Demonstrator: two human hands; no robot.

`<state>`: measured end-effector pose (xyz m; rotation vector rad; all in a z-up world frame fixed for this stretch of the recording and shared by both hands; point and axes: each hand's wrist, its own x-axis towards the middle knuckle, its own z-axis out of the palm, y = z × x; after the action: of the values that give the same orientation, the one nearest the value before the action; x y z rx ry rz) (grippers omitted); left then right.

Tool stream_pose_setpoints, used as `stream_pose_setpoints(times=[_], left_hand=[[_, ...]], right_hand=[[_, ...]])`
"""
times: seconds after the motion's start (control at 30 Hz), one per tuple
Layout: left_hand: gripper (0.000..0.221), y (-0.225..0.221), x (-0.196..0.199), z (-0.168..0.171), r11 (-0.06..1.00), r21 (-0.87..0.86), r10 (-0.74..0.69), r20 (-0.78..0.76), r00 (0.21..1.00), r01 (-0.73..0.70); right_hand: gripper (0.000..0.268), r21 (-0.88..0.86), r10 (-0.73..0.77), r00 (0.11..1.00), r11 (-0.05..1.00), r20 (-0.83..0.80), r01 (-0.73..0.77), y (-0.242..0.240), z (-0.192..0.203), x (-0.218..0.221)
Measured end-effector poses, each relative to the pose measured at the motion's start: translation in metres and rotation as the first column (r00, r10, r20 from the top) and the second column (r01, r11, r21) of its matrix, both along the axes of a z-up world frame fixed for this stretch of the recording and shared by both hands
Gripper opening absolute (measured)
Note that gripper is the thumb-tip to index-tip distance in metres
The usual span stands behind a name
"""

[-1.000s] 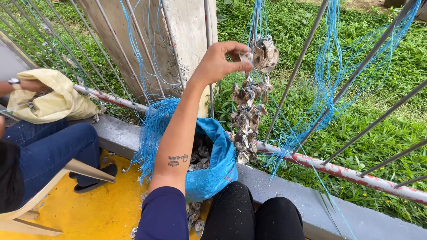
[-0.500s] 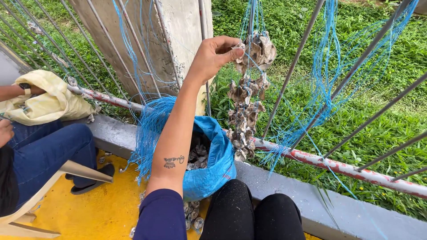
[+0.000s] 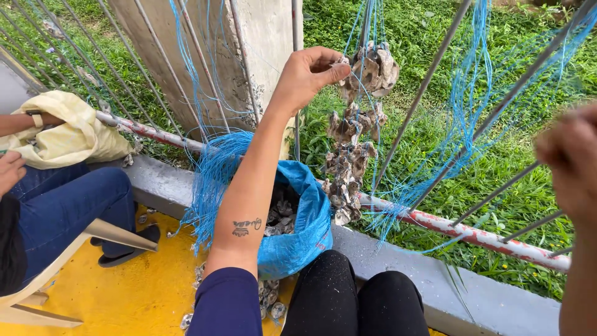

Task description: Stringing oyster shells onto a blue line for aquaculture.

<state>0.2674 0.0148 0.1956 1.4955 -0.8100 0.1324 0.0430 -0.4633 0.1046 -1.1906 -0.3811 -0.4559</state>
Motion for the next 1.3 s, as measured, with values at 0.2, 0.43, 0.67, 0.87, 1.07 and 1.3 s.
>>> stream_pose_setpoints(times=[0.2,0.43,0.67,0.87,1.07,1.3], left_hand=[[0.042,0.001,-0.006,0.006,0.992,0.089,0.086,0.018,0.996,-0.088],[0.046,0.000,-0.021,0.019,0.984,0.137,0.112,0.017,0.994,-0.114],[0.049,0.004,-0.024,0.021,0.994,0.085,0.058,0.052,0.997,-0.063],[0.050,0.005,-0.023,0.023,0.991,0.090,0.091,0.085,0.992,-0.099],[0.050,-0.005,-0.022,0.028,0.974,0.136,0.150,0.195,0.969,-0.179],[0.048,-0.007,-0.020,0.027,0.990,0.110,0.074,0.162,0.984,-0.092]], right_hand=[[0.004,-0.614,-0.150,0.666,0.283,0.731,0.737,0.217,0.183,0.061],[0.007,-0.496,0.041,0.501,0.229,0.864,0.837,0.254,0.195,0.156],[0.029,-0.679,0.229,0.668,-0.037,0.709,0.733,0.251,0.191,0.193],[0.034,-0.710,0.226,0.728,-0.169,0.648,0.684,0.247,0.195,0.187],[0.034,-0.731,0.258,0.745,-0.168,0.615,0.662,0.243,0.206,0.180],[0.045,-0.776,0.241,0.795,-0.190,0.557,0.601,0.233,0.205,0.181]])
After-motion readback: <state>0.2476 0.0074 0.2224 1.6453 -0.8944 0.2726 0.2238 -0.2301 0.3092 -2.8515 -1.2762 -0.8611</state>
